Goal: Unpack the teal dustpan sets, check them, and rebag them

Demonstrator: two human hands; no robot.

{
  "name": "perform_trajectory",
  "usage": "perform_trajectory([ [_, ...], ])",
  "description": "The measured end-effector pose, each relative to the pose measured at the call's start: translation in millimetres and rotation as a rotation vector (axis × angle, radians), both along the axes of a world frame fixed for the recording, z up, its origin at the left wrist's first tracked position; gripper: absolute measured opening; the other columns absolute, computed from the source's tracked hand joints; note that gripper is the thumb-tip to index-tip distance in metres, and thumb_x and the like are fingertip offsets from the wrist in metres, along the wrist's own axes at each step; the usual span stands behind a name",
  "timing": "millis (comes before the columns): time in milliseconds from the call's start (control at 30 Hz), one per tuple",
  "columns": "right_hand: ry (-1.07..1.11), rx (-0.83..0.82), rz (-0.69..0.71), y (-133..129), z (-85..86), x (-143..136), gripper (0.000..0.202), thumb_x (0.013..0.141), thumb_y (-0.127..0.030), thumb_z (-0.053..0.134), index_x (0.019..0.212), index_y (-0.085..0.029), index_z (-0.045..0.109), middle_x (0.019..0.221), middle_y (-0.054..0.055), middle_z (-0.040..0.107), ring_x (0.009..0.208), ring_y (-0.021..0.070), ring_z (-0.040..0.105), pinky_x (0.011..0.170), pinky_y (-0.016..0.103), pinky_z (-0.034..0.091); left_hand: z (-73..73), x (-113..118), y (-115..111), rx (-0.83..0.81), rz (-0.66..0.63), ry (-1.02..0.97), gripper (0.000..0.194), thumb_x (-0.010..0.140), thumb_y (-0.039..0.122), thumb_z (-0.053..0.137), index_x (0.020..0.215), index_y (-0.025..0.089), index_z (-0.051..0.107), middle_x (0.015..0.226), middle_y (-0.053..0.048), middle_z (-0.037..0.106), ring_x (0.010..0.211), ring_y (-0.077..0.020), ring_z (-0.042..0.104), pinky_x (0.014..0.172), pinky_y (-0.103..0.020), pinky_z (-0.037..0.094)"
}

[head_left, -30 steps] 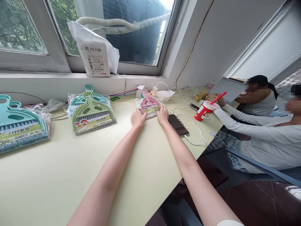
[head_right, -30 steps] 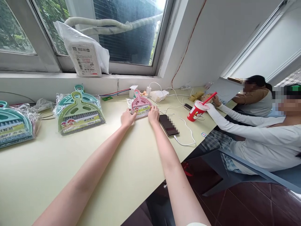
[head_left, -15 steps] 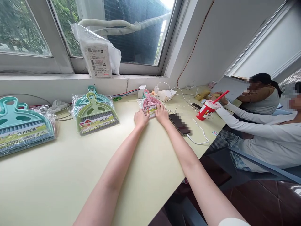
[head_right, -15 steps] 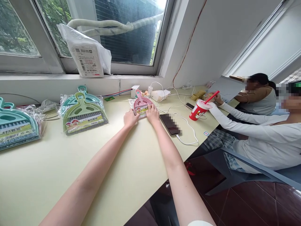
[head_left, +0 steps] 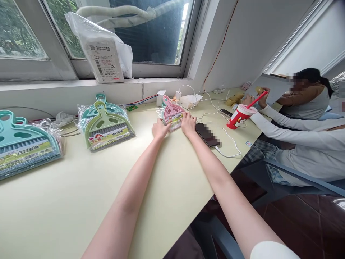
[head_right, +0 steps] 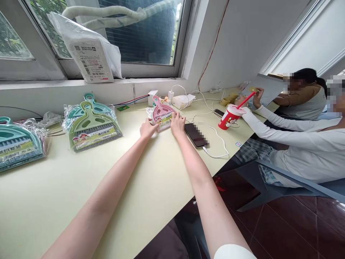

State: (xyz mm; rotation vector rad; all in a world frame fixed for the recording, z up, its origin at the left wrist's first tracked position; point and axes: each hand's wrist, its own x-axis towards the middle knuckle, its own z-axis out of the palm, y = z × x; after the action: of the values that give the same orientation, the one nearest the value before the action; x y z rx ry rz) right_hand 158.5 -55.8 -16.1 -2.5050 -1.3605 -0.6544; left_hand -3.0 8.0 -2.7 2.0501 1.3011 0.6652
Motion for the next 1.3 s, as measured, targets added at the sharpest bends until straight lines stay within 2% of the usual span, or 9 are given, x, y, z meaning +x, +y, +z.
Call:
perform_trajectory([
  [133, -0.071, -0.028, 0.132, 0.8, 4.6, -4.2, 0.046, 0.100, -0.015, 0.033, 0.145, -0.015, 0.042, 0.142, 0.023, 0.048, 0.119, 0.0297, 0.052, 0.096, 0.043, 0.036, 0.6, -0.5, -1.1, 0.018, -0.013, 0.041, 0.055, 0.086, 0.047, 0.059, 0.132, 0.019, 0.050, 0.122, -0.013, 0.070, 0.119, -0.0289, 0.061, 0.093, -0.035, 0.045],
  [233, -0.101, -0.066, 0.218, 2.5, 7.6, -8.7, 0.049, 0.097, -0.007, 0.033, 0.144, -0.018, 0.046, 0.143, 0.019, 0.049, 0.123, 0.0276, 0.051, 0.098, 0.040, 0.040, 1.1, -0.2, -2.8, 0.031, -0.017, 0.049, 0.053, 0.086, 0.046, 0.059, 0.130, 0.019, 0.050, 0.123, -0.013, 0.070, 0.120, -0.0287, 0.061, 0.093, -0.036, 0.045],
  [467, -0.028, -0.024, 0.225, -0.2, 10.9, -12.3, 0.051, 0.096, -0.004, 0.036, 0.143, -0.020, 0.048, 0.143, 0.016, 0.050, 0.125, 0.0271, 0.050, 0.103, 0.040, 0.040, 2.0, 1.3, -4.8, 0.045, -0.008, 0.060, 0.051, 0.086, 0.045, 0.059, 0.129, 0.019, 0.050, 0.123, -0.012, 0.070, 0.120, -0.0290, 0.060, 0.096, -0.036, 0.045],
  [600, -0.061, 0.026, 0.318, -2.2, 11.0, -13.3, 0.044, 0.099, -0.008, 0.035, 0.138, -0.019, 0.051, 0.138, 0.015, 0.053, 0.121, 0.0258, 0.053, 0.102, 0.039, 0.043, 1.5, 2.1, -5.9, 0.067, -0.004, 0.072, 0.050, 0.086, 0.043, 0.059, 0.128, 0.018, 0.050, 0.120, -0.014, 0.070, 0.120, -0.0309, 0.060, 0.097, -0.038, 0.044],
  [800, -0.085, -0.045, 0.446, -5.2, 12.1, -22.9, 0.040, 0.105, -0.019, 0.025, 0.130, -0.019, 0.056, 0.126, 0.014, 0.060, 0.102, 0.0229, 0.062, 0.083, 0.032, 0.048, 2.9, 1.9, -9.0, 0.100, -0.013, 0.097, 0.051, 0.088, 0.045, 0.054, 0.131, 0.018, 0.048, 0.120, -0.016, 0.069, 0.122, -0.0331, 0.059, 0.099, -0.040, 0.043],
  [1067, 0.051, 0.048, 0.369, -41.3, 19.9, -56.5, 0.042, 0.106, -0.023, 0.020, 0.130, -0.019, 0.054, 0.124, 0.015, 0.060, 0.104, 0.0234, 0.063, 0.077, 0.030, 0.050, 4.2, 2.1, -8.6, 0.076, -0.020, 0.099, 0.048, 0.096, 0.049, 0.041, 0.133, 0.019, 0.047, 0.125, -0.015, 0.067, 0.127, -0.0315, 0.056, 0.106, -0.041, 0.040],
  [1300, -0.048, -0.009, 0.583, -36.1, 18.1, -74.9, 0.035, 0.108, -0.023, 0.024, 0.124, -0.015, 0.055, 0.120, 0.010, 0.064, 0.094, 0.0181, 0.065, 0.069, 0.025, 0.045, 2.1, -1.5, -9.1, 0.119, -0.012, 0.107, 0.044, 0.098, 0.035, 0.040, 0.138, 0.018, 0.044, 0.126, -0.015, 0.067, 0.125, -0.0311, 0.058, 0.103, -0.040, 0.042],
])
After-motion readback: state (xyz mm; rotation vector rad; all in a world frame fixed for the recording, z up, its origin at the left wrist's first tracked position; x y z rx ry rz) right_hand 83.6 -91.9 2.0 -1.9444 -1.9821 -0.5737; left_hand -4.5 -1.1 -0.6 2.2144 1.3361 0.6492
